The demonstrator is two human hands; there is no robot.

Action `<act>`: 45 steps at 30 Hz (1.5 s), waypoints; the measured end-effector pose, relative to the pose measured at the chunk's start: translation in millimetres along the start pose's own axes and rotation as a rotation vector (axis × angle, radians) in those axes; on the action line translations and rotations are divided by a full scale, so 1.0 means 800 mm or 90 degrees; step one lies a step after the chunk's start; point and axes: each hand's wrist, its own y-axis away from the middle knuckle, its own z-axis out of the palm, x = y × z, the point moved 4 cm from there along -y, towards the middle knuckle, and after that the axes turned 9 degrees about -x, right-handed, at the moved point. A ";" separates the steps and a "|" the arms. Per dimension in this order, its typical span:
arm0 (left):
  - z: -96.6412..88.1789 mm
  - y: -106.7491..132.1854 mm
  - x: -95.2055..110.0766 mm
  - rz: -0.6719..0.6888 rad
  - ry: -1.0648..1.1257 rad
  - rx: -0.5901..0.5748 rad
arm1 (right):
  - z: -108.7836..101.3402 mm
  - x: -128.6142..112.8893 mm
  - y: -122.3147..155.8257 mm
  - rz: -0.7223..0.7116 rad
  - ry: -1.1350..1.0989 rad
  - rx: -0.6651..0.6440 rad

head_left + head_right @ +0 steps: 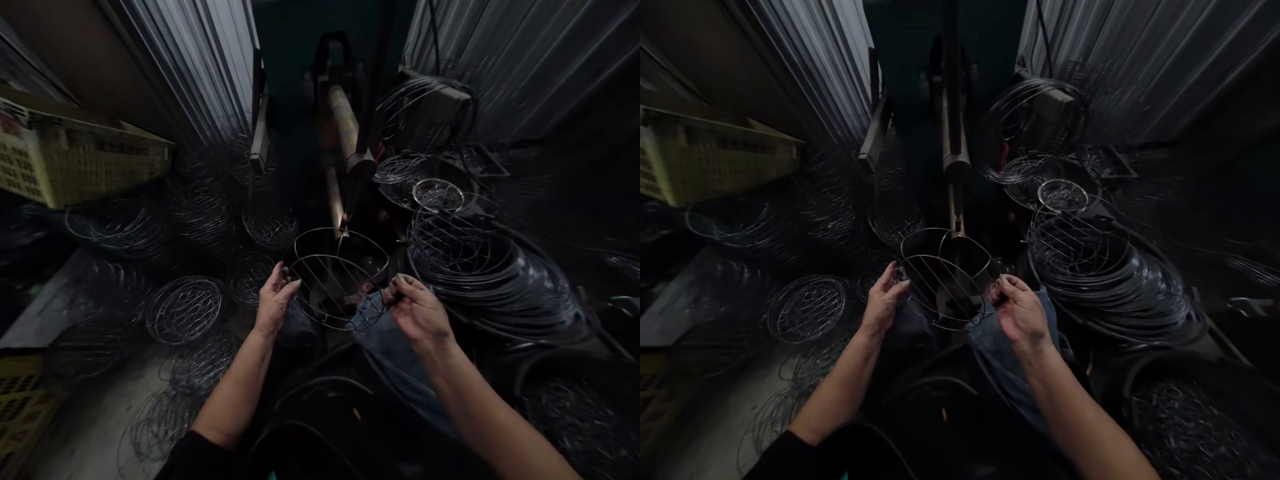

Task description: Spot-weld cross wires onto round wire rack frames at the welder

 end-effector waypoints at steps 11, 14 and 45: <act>0.035 0.052 -0.013 -0.024 0.086 -0.278 | 0.145 0.036 0.038 0.194 -0.028 -0.208; 0.040 0.070 -0.018 -0.056 0.077 -0.325 | 0.177 0.049 0.038 0.209 -0.027 -0.280; 0.029 0.039 0.032 -0.299 0.339 -0.334 | 0.030 -0.038 -0.018 -0.088 0.241 -0.066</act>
